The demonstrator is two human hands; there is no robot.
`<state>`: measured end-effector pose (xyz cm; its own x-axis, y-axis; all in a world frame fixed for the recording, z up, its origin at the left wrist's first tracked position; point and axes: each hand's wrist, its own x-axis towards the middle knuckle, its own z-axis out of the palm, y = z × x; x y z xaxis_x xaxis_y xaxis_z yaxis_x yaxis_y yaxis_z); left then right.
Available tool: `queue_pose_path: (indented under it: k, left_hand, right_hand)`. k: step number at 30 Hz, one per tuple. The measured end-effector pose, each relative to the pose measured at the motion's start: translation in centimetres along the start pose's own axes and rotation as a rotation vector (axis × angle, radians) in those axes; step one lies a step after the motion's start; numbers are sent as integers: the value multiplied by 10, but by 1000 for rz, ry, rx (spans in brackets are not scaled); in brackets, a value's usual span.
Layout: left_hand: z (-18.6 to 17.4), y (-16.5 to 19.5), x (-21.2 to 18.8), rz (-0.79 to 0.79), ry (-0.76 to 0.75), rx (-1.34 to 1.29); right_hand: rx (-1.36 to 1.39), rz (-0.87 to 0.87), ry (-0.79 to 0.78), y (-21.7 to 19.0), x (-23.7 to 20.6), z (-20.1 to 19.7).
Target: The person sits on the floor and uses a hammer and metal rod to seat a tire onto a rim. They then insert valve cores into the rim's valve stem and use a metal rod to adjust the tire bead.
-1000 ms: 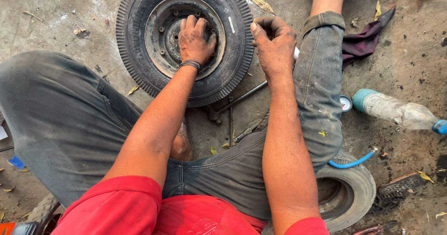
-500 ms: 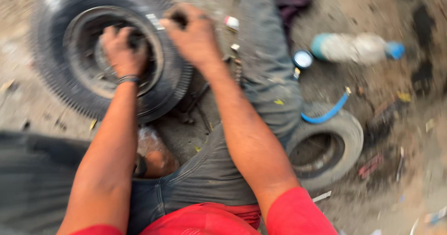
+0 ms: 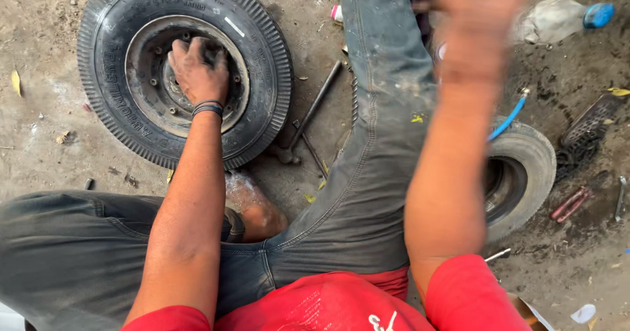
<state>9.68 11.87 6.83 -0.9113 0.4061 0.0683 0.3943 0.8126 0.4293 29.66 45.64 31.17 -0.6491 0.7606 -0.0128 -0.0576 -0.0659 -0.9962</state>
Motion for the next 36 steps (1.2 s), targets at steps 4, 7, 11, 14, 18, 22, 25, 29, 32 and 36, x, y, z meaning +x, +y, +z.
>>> queue_pose_path:
  k: [4,7,11,14,18,22,25,29,32,36]
  left_hand:
    - [7,-8,-2,196,166,63]
    - [7,-10,-3,259,219,58]
    - [4,-9,-1,146,8,-61]
    - [1,-8,0,177,40,-4]
    - [0,-8,-2,159,-9,-48]
    - [2,-6,-3,170,-2,-52]
    - [-1,-5,1,185,5,-62]
    - [-21,-6,1,237,-116,-162]
    - [-53,-9,10,183,-386,-285]
    - [-137,-11,48,456,-692,80]
  right_hand:
    - [-42,56,456,43,-35,-85]
    - [-613,11,326,107,-87,-126]
    - [-696,386,268,189,-182,-144]
    - [-749,478,175,237,-243,-139]
    - [-936,699,36,271,-305,-115]
    - [-723,618,-30,273,-342,-94]
    - [-701,723,-73,278,-350,-91]
    - [-738,615,-93,296,-350,-94]
    - [-802,600,-129,294,-342,-94]
    - [-811,363,-248,223,-233,-60]
